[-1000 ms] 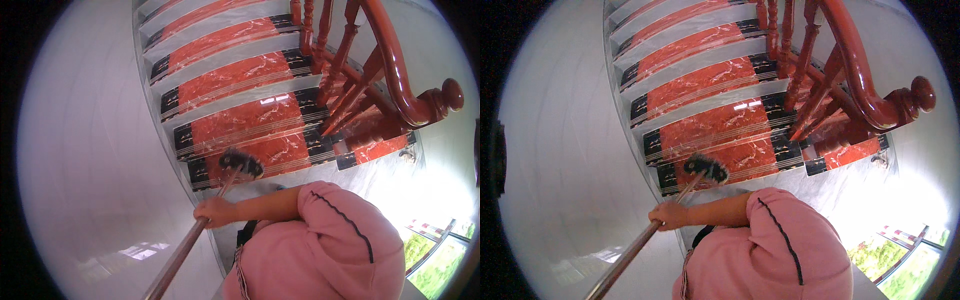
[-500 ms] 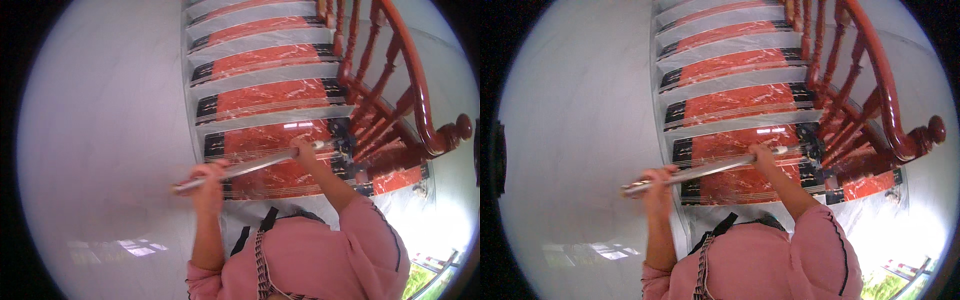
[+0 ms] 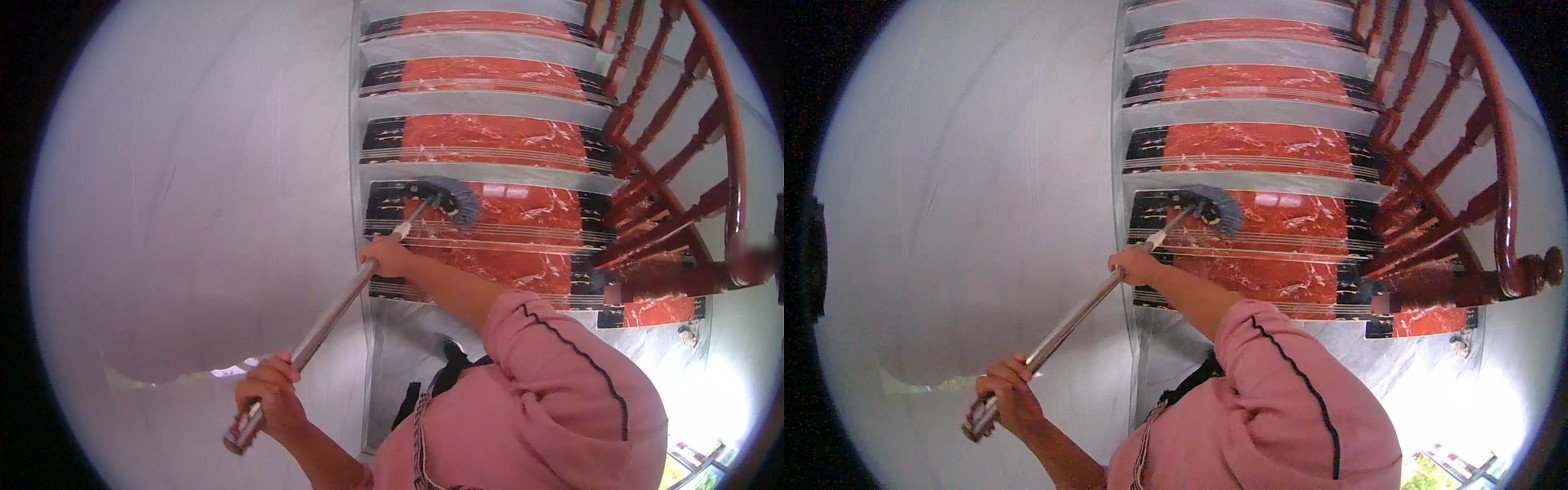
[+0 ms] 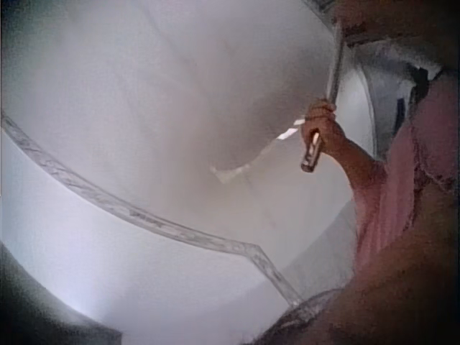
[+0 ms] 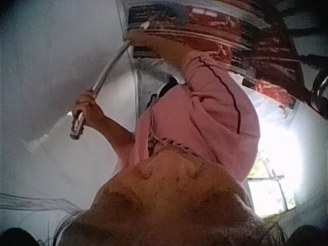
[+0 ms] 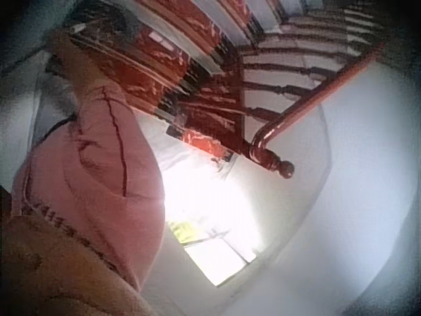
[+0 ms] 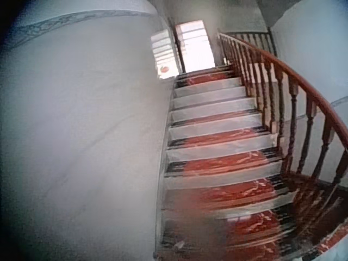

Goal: The person mops a tiled floor and a red marble staircase using a long-handled mop. They move the mop back and forth across the landing and then descend the stairs while continuing to mop each step.

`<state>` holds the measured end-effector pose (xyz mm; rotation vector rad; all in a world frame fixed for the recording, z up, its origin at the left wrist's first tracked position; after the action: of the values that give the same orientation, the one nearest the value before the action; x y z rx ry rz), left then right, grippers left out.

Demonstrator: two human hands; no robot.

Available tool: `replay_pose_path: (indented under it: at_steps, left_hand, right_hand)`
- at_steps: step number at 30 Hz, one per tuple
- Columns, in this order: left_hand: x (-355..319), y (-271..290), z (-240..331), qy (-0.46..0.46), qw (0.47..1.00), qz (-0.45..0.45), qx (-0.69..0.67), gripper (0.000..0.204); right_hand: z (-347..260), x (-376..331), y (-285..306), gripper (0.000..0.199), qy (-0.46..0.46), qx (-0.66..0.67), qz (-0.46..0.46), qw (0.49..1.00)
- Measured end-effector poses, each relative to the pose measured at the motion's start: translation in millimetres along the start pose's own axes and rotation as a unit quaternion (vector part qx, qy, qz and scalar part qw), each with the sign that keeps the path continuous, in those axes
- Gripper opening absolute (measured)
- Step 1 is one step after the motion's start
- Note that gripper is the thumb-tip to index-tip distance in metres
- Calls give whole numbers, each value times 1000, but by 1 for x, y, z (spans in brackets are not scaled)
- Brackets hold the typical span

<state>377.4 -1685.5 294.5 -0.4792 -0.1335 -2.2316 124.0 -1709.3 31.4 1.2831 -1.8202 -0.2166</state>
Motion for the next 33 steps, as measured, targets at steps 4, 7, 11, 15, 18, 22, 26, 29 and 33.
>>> replay_pose_path:
  at_steps: [4,7,11,15,18,22,26,29,33]
  left_hand:
    - [-29,17,3,-25,997,9,73,24]
    - [-45,40,15,-51,994,5,92,24]
    - [-70,73,31,-169,985,-44,-14,16]
    - [-43,60,82,-263,947,-171,-63,15]
    - [-13,66,102,-210,942,-250,-77,17]
    - [4,58,93,-161,913,-273,-257,17]
    - [2,21,38,-72,932,-210,-287,11]
    - [-8,-22,-10,38,947,-192,-256,11]
    - [-21,-116,-73,142,951,-265,-72,11]
  right_hand:
    - [-8,24,-42,21,73,25,-30,997]
    - [-44,29,-64,22,24,59,-176,982]
    - [-95,22,-70,21,98,119,-179,972]
    - [-142,-3,-53,19,46,106,-171,978]
    - [-158,-24,-22,19,-29,55,-128,990]
    - [-172,-59,37,18,-45,-28,-95,994]
    - [-162,-109,117,18,-123,-133,-49,982]
    - [-130,-153,163,23,-129,-224,72,963]
    - [-47,-252,202,25,-264,-204,19,942]
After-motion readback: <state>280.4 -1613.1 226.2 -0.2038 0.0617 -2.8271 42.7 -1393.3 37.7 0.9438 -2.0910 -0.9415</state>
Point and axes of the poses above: each hand's wrist, its own x-axis towards the middle knuckle, its own y-axis out of the back of the hand, z = x × y, the point moved 1 cm from there along x, towards the middle knuckle, and after that the axes turned 12 degrees about y, right-handed, at the moved point
